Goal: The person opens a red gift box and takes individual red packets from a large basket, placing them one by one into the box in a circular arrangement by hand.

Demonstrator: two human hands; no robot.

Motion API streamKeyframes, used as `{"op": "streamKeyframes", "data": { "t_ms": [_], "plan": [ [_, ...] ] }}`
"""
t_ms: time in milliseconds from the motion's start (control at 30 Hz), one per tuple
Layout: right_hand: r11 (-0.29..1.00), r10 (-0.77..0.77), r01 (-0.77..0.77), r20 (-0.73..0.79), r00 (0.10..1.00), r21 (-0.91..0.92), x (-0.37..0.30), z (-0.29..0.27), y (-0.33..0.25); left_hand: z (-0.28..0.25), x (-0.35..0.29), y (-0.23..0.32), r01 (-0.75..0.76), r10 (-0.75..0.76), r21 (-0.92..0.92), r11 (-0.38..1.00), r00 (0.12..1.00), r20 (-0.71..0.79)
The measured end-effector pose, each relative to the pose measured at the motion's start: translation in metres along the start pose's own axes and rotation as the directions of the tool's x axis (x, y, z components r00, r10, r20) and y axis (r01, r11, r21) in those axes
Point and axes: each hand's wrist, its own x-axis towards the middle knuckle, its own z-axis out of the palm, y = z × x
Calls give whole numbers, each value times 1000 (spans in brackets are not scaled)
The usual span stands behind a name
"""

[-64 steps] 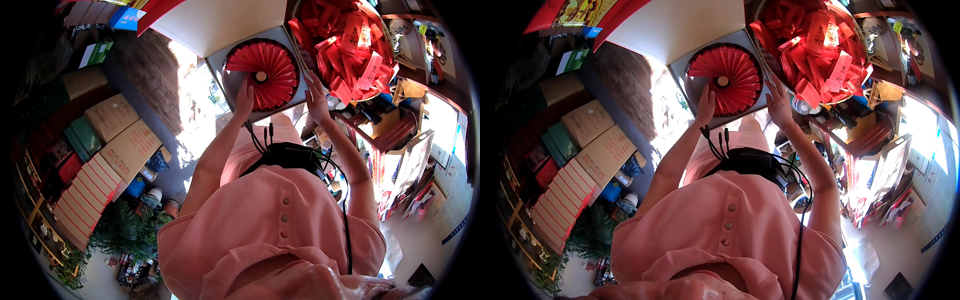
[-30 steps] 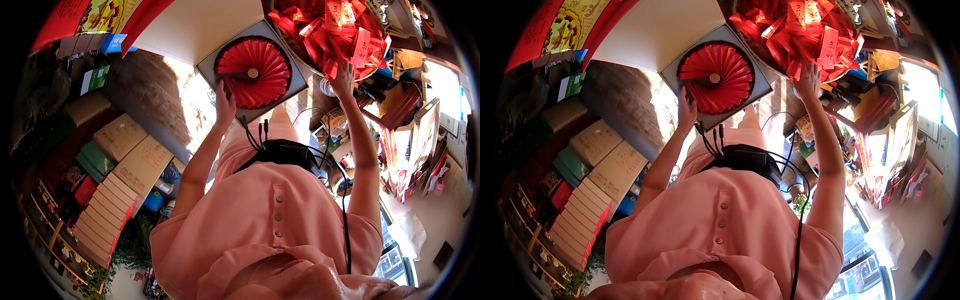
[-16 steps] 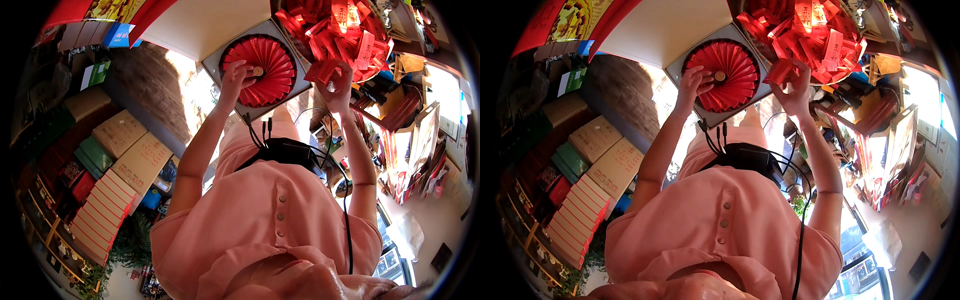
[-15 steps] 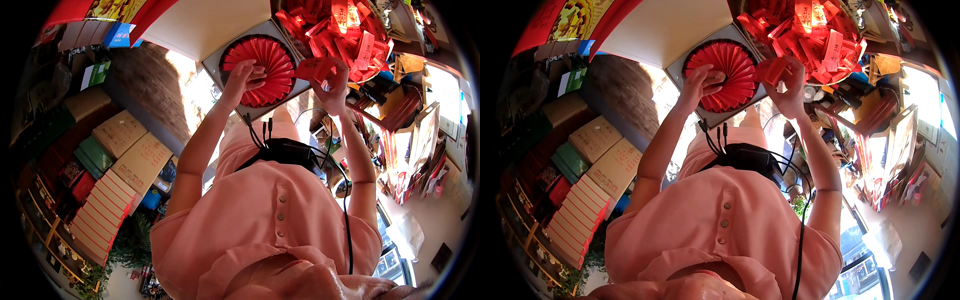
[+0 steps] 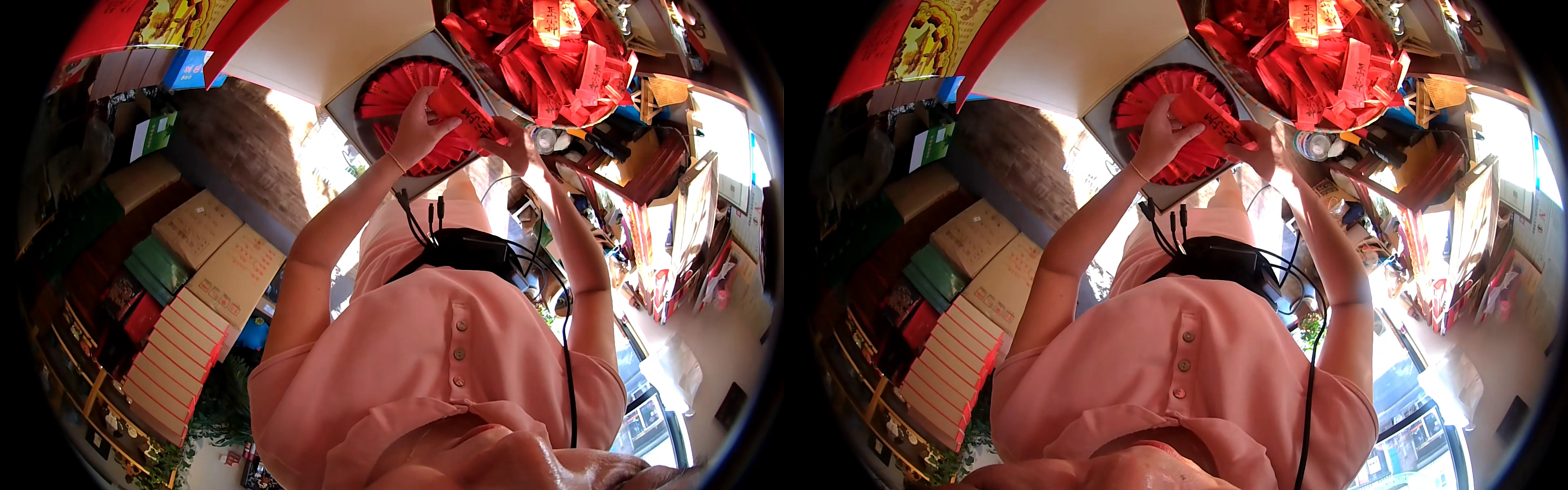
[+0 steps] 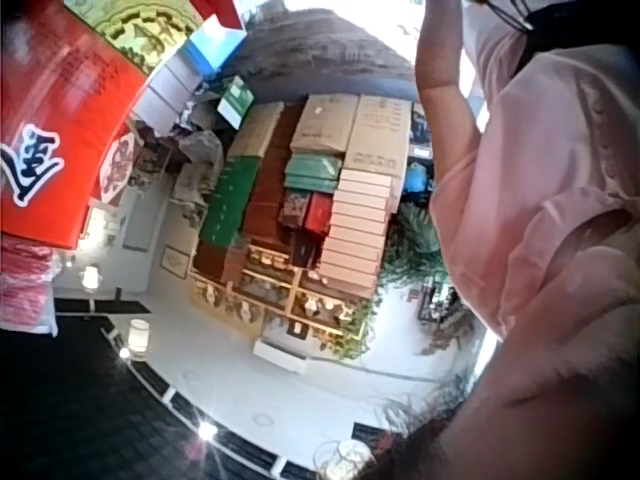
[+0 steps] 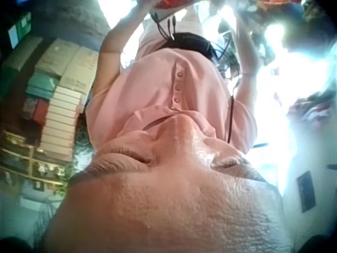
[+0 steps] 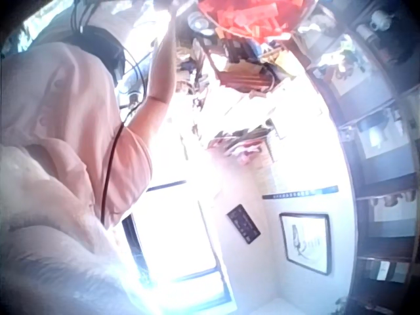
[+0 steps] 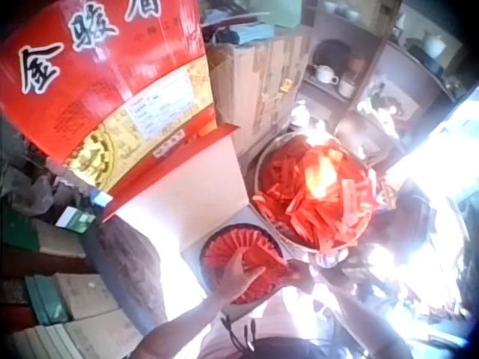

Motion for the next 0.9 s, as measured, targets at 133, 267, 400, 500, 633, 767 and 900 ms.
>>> {"op": "streamKeyframes", "data": {
  "t_ms": [133,267,400,500,633,767,900],
  "plan": [
    [970,107,-78,-119,987,229,-17,-10,41,-7,-27,-37,-107,54,372,922,987,151],
    [793,242,-95,-168,956,602,-21,-2,77,-15,-54,-79,-618,186,639,458,770,610],
    [816,177,-27,-205,963,578,-14,14,95,-9,-59,-109,-751,167,648,128,660,732],
    [872,140,1,-251,958,490,-7,18,116,-1,-60,-114,-725,180,689,0,677,713],
    [924,113,15,-308,945,382,-5,25,124,10,-60,-123,-634,193,773,-20,756,626],
    [934,103,31,-353,930,356,-7,32,122,12,-60,-128,-598,218,797,81,791,572],
    [955,97,24,-387,917,296,-7,33,128,16,-60,-128,-579,259,809,103,801,540]
  ]
}}
